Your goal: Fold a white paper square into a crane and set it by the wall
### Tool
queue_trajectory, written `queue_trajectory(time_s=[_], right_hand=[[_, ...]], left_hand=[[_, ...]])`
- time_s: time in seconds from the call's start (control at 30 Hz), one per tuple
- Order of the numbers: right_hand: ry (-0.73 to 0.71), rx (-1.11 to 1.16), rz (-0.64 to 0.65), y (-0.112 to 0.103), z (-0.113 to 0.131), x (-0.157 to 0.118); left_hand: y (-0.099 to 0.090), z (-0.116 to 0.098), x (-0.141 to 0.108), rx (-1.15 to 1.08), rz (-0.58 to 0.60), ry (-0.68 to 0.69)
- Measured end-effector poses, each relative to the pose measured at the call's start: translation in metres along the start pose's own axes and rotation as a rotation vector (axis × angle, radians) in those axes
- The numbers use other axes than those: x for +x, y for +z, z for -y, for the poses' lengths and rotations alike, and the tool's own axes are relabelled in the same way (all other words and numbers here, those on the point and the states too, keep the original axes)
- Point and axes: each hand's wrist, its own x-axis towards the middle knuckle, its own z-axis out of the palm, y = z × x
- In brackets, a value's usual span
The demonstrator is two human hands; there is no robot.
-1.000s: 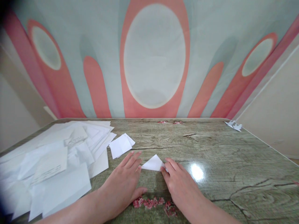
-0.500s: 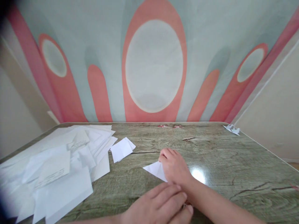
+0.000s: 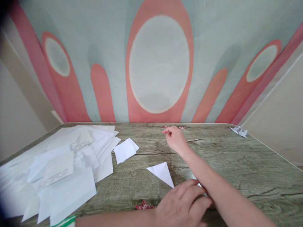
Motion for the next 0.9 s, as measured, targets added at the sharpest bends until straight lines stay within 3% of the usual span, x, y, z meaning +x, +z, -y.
queue_trajectory(time_s=[0.07,0.2,0.33,0.47,0.6,0.73,0.9], right_hand=[[0.004,0.016,0.014,0.000,0.004,-0.004],[0.033,0.050,0.023,0.006,0.010,-0.008],[0.073,0.058,0.033,0.009,0.002,-0.006],[0.098,0.055,0.100,0.009,-0.015,-0.018],[0.071,0.097,0.200,0.004,-0.025,-0.049],[0.045,0.185,0.279,-0.007,-0.022,-0.079],[0.094,0.359,0.335,-0.012,-0.011,-0.101]], left_hand=[[-0.006,-0.003,0.002,-0.037,-0.117,-0.122],[-0.007,-0.011,0.005,-0.055,-0.105,-0.238],[-0.011,-0.012,0.003,-0.124,-0.014,-0.139],[-0.038,-0.002,0.003,-0.216,0.157,0.067],[-0.069,0.023,-0.006,-0.102,0.121,-0.232],[-0.077,0.050,-0.027,0.002,-0.023,-0.535],[-0.065,0.063,-0.040,-0.005,-0.049,-0.589]])
